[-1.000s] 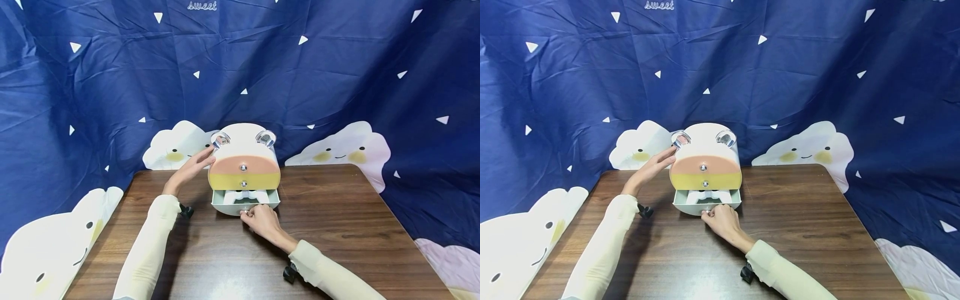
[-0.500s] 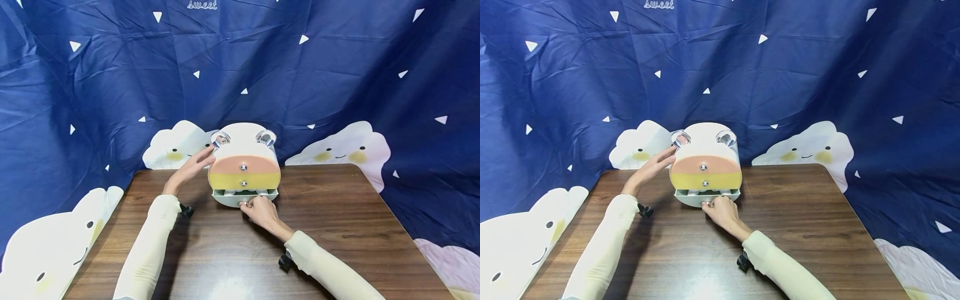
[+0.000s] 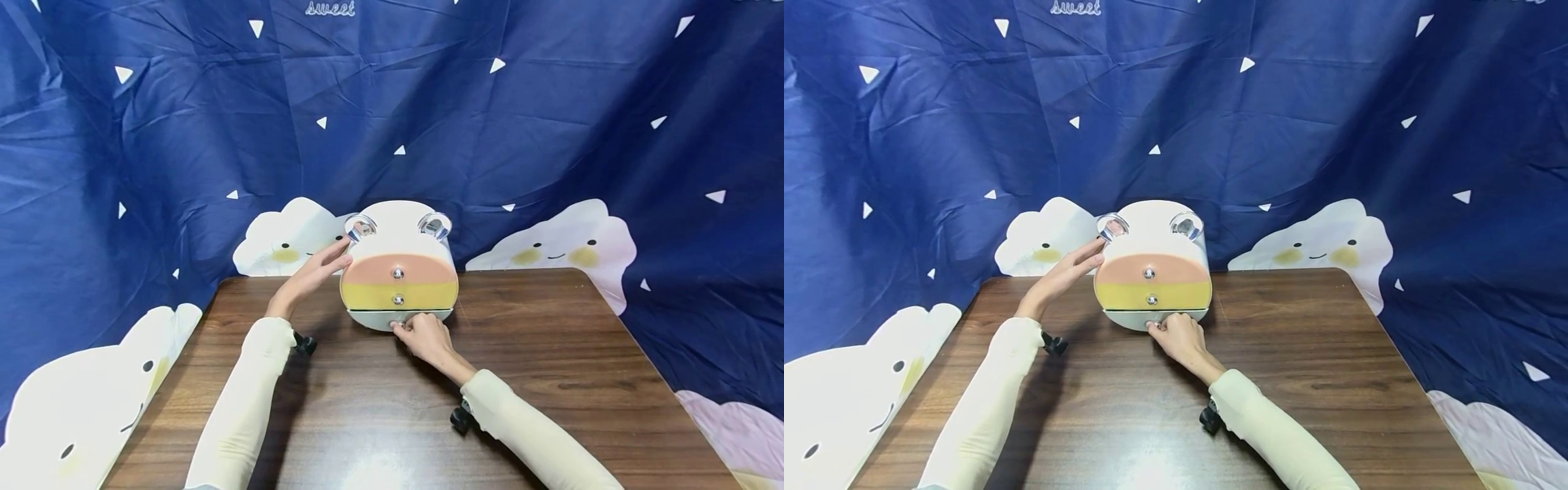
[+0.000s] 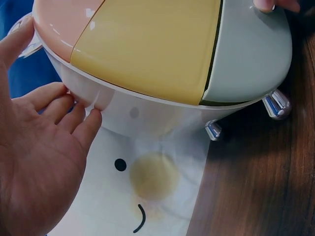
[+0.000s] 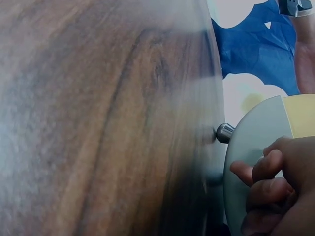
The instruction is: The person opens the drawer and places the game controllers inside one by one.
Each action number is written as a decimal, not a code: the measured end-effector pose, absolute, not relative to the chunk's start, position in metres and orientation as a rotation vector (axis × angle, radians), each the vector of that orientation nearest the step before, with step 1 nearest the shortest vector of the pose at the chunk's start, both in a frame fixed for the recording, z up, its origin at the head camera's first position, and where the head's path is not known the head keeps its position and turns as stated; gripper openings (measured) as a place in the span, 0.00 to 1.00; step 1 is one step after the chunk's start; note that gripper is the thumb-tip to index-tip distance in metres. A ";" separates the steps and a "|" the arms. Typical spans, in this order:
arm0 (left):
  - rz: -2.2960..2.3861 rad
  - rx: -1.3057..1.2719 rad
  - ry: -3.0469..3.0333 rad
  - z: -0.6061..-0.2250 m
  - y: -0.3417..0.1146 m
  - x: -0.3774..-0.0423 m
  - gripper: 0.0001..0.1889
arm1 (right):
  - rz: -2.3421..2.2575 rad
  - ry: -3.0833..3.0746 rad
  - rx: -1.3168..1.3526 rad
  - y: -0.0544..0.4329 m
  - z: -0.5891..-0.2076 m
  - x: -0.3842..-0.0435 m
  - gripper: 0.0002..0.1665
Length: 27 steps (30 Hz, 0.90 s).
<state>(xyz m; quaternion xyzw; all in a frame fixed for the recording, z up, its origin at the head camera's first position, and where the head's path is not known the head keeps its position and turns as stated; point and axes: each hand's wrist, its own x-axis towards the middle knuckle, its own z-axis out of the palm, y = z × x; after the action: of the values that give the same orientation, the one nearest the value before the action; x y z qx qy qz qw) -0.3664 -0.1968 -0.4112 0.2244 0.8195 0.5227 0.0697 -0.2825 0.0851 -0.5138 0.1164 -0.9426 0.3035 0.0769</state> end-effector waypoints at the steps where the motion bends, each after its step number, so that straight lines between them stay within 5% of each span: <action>1: 1.571 0.675 2.467 -0.411 -0.197 -0.367 0.37 | 0.913 -2.822 0.344 0.085 -0.514 -0.283 0.38; 18: 1.558 0.666 2.469 -0.412 -0.192 -0.368 0.37 | 0.932 -2.829 0.313 0.091 -0.520 -0.284 0.39; 27: 1.653 0.665 2.513 -0.416 -0.192 -0.362 0.33 | 0.997 -2.867 0.344 0.113 -0.507 -0.282 0.29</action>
<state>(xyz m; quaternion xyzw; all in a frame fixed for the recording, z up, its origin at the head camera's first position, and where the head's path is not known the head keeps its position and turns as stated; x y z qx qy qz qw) -0.3625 -0.1924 -0.4161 0.2159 0.8155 0.5362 0.0305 -0.2824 0.1130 -0.5073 0.1125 -0.9376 0.3260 0.0435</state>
